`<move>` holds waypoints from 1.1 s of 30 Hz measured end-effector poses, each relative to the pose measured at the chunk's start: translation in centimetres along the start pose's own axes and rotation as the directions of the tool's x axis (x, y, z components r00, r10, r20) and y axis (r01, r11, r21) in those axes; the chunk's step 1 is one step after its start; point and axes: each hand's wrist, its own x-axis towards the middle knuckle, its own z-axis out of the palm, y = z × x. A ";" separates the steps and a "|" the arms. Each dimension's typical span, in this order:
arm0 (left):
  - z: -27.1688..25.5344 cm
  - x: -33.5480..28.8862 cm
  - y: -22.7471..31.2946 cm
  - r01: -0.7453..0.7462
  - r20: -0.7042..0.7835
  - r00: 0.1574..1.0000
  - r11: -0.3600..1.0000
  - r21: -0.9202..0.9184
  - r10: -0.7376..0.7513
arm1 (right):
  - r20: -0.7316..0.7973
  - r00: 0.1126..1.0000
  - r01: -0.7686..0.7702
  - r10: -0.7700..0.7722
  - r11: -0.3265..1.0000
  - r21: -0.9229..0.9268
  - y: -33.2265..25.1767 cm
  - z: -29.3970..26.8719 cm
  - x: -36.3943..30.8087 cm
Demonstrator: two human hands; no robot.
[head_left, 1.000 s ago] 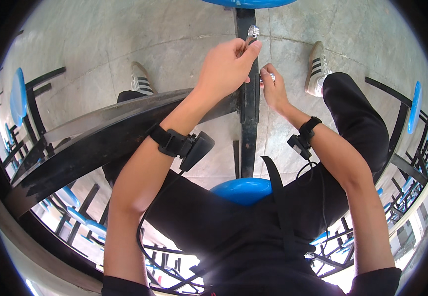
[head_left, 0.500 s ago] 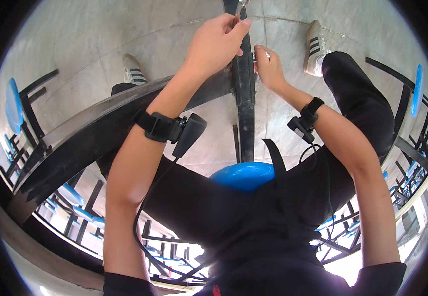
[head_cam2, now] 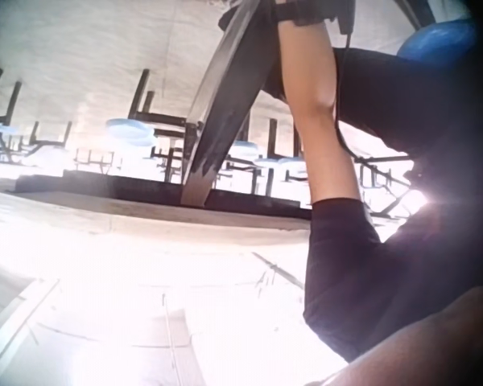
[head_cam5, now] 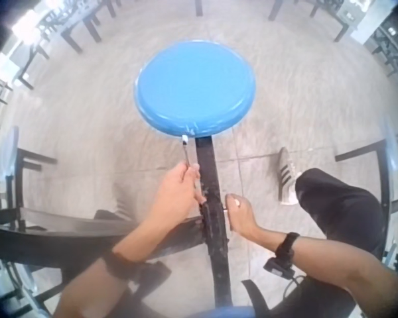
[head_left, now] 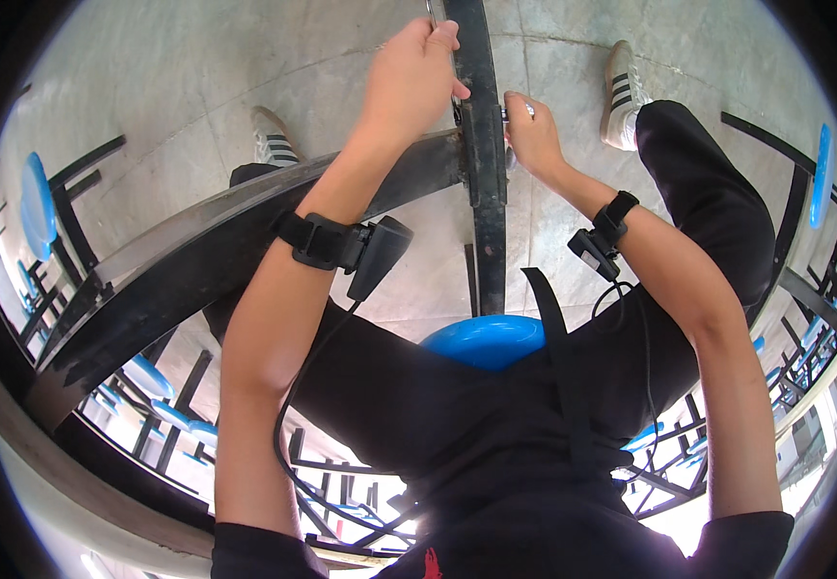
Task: The person uses a wrench to tighten a bolt on the metal support frame of a cafeteria table and stool unit.
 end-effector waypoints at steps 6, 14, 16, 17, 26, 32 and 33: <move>0.6 -0.5 -0.5 0.060 -0.004 0.998 0.998 -0.022 -0.060 | 0.066 0.995 -0.082 0.074 0.987 0.139 -1.0 -0.1 -0.3; 0.7 -0.8 0.0 0.100 -0.007 0.995 0.994 -0.054 -0.101 | 0.046 0.993 -0.115 0.113 0.992 0.047 -0.3 -0.3 0.1; 1.0 -1.0 0.4 0.122 0.015 0.993 0.987 -0.108 -0.121 | 0.026 0.993 -0.114 0.114 0.993 0.015 -0.5 -0.4 -0.1; 1.2 -0.9 0.2 0.121 0.018 0.993 0.986 -0.111 -0.120 | 0.007 0.993 -0.115 0.115 0.993 -0.015 -0.7 -0.4 -0.1; 0.8 0.2 -0.7 0.139 0.001 0.990 0.972 -0.191 -0.141 | 0.073 0.873 -0.485 0.482 0.874 0.033 -3.6 -0.6 -0.3; 0.8 0.0 -0.5 0.161 0.003 0.987 0.969 -0.187 -0.163 | 0.354 0.695 -0.703 0.626 0.696 0.149 -4.6 -1.5 -0.4; 0.7 -0.2 -0.3 0.161 0.003 0.987 0.969 -0.185 -0.163 | 0.356 0.694 -0.703 0.626 0.696 0.146 -4.8 -1.6 -0.4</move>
